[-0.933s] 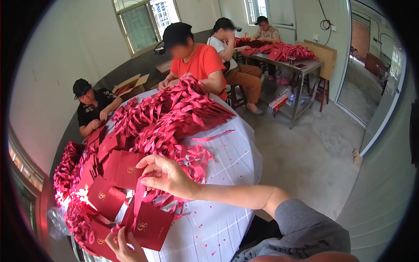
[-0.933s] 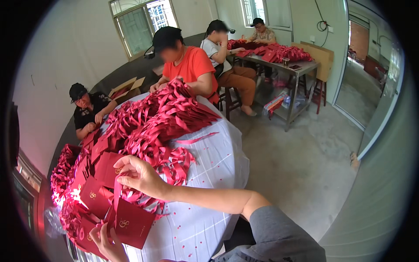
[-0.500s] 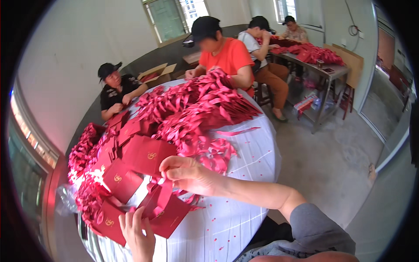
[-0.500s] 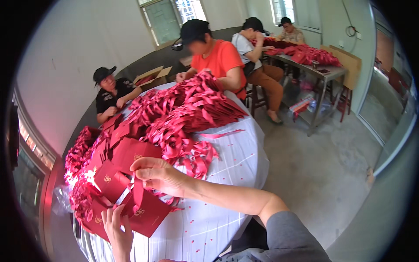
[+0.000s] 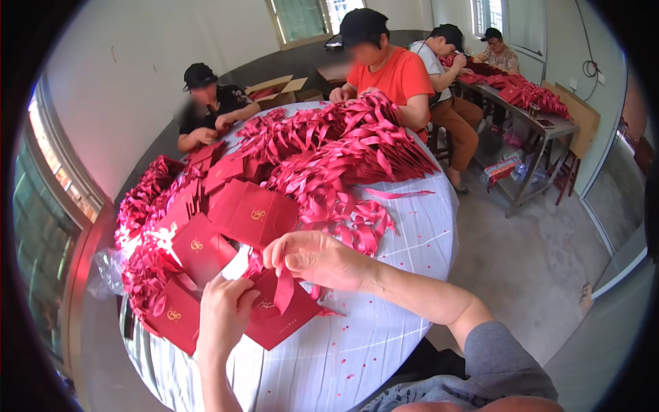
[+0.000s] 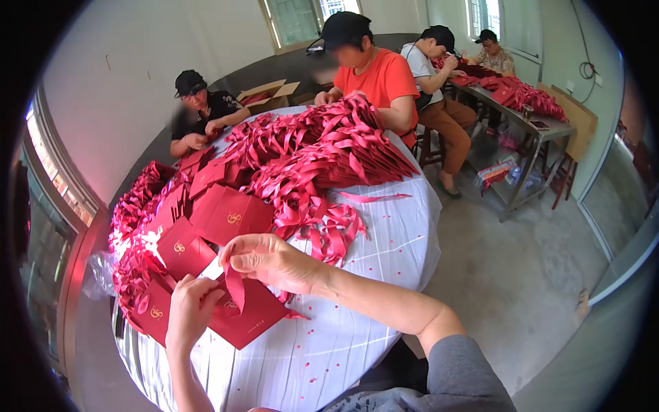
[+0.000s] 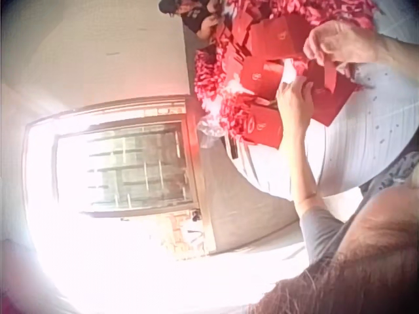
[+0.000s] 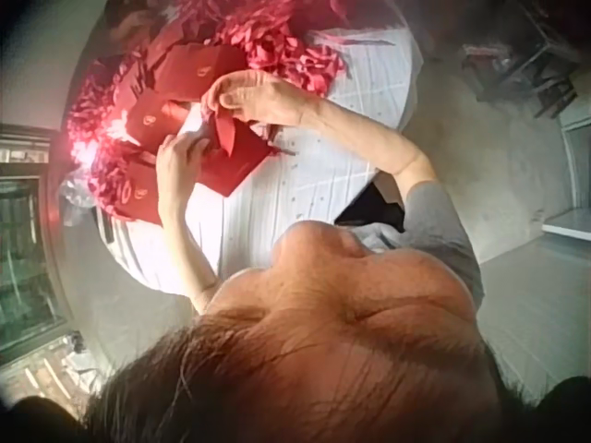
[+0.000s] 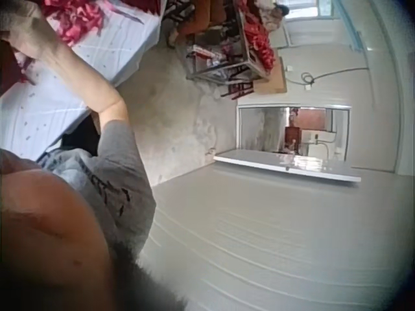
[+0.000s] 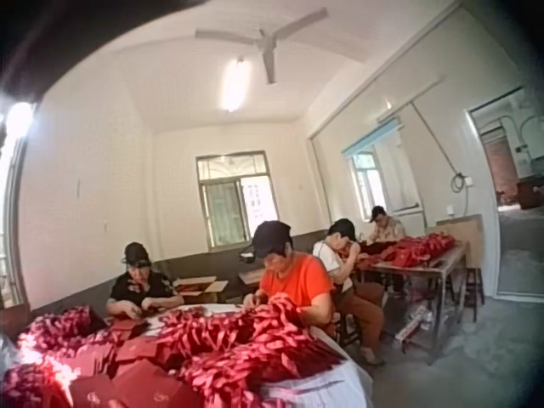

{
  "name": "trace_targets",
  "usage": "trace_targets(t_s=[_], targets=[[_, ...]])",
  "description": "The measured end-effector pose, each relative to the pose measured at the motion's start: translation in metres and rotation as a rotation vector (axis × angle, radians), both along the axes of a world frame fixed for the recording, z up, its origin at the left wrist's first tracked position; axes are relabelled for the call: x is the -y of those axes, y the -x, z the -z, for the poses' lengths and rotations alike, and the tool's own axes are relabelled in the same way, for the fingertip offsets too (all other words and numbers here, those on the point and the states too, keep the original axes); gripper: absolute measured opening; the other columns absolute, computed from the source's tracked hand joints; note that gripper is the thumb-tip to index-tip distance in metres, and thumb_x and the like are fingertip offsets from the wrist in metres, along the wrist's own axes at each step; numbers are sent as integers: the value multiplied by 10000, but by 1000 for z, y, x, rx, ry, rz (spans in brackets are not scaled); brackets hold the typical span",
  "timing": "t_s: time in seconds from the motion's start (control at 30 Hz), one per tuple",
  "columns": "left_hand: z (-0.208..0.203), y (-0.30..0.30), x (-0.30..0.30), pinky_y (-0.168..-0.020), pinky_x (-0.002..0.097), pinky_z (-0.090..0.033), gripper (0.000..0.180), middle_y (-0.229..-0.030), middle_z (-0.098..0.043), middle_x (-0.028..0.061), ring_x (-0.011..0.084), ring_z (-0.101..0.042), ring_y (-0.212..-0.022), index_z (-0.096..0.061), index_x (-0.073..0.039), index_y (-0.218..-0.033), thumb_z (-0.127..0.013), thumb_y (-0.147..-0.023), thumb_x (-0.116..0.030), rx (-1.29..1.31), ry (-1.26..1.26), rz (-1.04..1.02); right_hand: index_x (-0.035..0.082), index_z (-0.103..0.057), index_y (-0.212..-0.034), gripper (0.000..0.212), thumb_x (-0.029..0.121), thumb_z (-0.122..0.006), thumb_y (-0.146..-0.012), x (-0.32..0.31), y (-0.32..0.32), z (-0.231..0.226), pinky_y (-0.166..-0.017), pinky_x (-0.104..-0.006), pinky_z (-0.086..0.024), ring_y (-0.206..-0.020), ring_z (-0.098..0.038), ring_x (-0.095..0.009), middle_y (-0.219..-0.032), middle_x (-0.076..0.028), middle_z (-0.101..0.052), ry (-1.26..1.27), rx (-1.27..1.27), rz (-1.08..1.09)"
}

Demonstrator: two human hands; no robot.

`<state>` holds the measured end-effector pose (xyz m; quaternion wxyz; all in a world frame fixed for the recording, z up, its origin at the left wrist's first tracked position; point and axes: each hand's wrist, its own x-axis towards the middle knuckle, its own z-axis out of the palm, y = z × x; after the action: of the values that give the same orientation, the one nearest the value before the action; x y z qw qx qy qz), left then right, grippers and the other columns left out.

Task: The person assembles gift bags by threading ribbon handles through the bag slots and stacking the bags on the table by hand.

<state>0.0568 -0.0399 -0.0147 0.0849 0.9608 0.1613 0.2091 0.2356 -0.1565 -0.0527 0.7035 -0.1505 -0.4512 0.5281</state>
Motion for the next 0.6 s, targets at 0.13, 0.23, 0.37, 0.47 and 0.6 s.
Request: trace_targets(t_s=[0.13, 0.23, 0.37, 0.47, 0.6], targets=[[-3, -3, -14, -616, 340, -460, 116, -757, -619, 178, 330, -589, -667, -628, 29, -854, -641, -755, -28, 94, 302, -23, 41, -518, -995, 128, 150, -502, -930, -4, 0, -1, -923, -376, -439, -1001, -591, -232, -995, -144, -616, -3, -14, -20], [9, -15, -20, -619, 267, -452, 139, -731, -609, 160, 154, -571, -631, -597, 49, -926, -619, -796, 6, 388, 366, 12, 13, -505, -999, 142, 130, -494, -920, 1, 1, -4, -735, -300, -495, -715, -595, -153, -768, -71, -587, 115, 210, 82], [25, -12, -36, -671, 231, -457, 155, -760, -619, 53, 76, -553, -729, -598, 57, -960, -622, -826, -18, 426, 693, 71, -14, -547, -1030, 176, 131, -506, -939, -3, 17, -6, -620, -228, -456, -637, -519, -68, -698, -12, -541, 206, 483, 297], [31, -14, -36, -675, 217, -461, 158, -809, -620, 19, 62, -554, -754, -603, 52, -984, -598, -856, -40, 428, 831, 134, -30, -593, -989, 197, 144, -509, -950, -6, 19, 2, -543, -194, -437, -604, -507, -49, -674, -5, -541, 289, 572, 452], [35, -17, -28, -611, 205, -473, 187, -830, -627, 18, 54, -568, -730, -598, 31, -1053, -557, -887, -45, 454, 986, 182, -10, -608, -941, 186, 153, -519, -948, -7, 21, 3, -447, -175, -365, -506, -459, -28, -633, 8, -540, 341, 647, 533]])
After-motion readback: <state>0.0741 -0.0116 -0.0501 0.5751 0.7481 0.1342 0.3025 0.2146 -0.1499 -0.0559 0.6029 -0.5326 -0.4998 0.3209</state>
